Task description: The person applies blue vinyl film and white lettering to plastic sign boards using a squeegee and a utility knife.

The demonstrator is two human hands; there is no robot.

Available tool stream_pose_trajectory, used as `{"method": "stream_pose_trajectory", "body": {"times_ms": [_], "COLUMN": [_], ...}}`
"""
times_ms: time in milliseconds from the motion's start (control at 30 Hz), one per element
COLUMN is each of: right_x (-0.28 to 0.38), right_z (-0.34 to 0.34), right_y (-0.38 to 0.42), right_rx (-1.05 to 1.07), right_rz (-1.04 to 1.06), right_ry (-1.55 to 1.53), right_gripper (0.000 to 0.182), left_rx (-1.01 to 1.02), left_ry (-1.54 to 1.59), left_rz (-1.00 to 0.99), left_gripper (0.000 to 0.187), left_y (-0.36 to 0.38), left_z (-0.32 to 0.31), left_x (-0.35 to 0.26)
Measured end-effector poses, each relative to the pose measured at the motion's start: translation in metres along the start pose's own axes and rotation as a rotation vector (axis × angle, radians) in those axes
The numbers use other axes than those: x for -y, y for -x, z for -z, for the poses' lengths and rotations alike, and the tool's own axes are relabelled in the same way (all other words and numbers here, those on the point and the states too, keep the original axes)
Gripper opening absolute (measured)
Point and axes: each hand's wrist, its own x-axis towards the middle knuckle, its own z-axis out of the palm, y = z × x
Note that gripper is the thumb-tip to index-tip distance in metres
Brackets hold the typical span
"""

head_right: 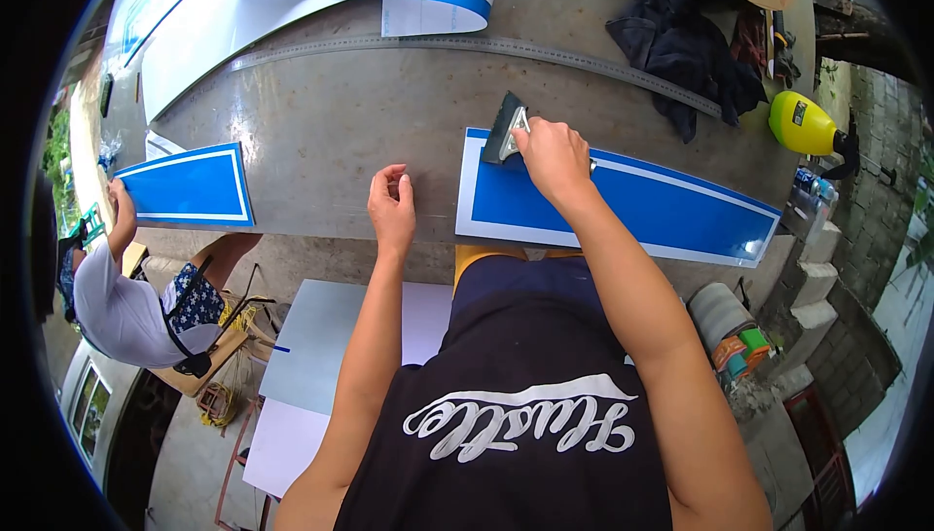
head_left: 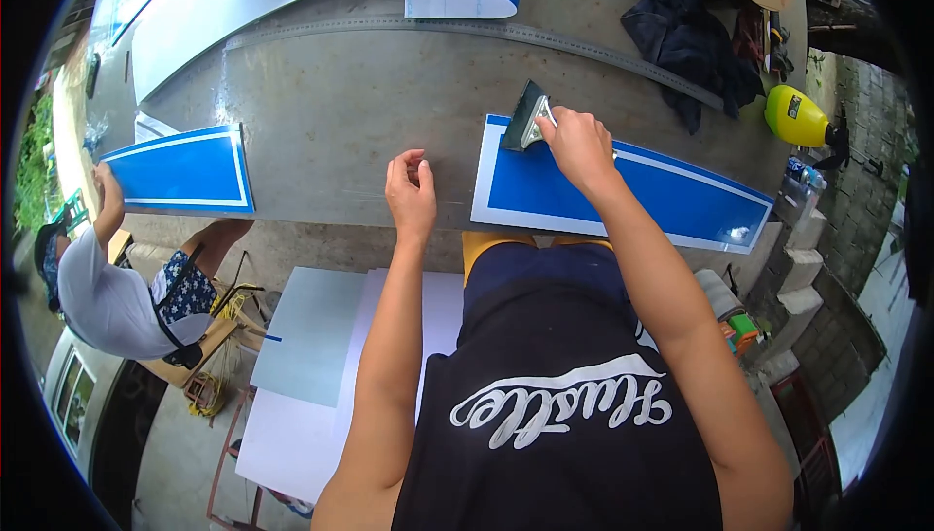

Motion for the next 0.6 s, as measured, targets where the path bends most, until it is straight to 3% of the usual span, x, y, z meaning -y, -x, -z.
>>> {"method": "stream_pose_trajectory", "body": {"times_ms": [600], "right_x": [0.029], "right_z": [-0.008], "right_y": [-0.010], "right_rx": [-0.027], "right_rz": [0.027], "right_ry": [-0.043], "right_gripper": [0.040], "left_rx": [-0.003], "left_ry": [0.003], "left_rz": [0.007], "left_gripper": [0.020], "left_y": [0.010], "left_z": [0.011], "left_x": [0.004]}}
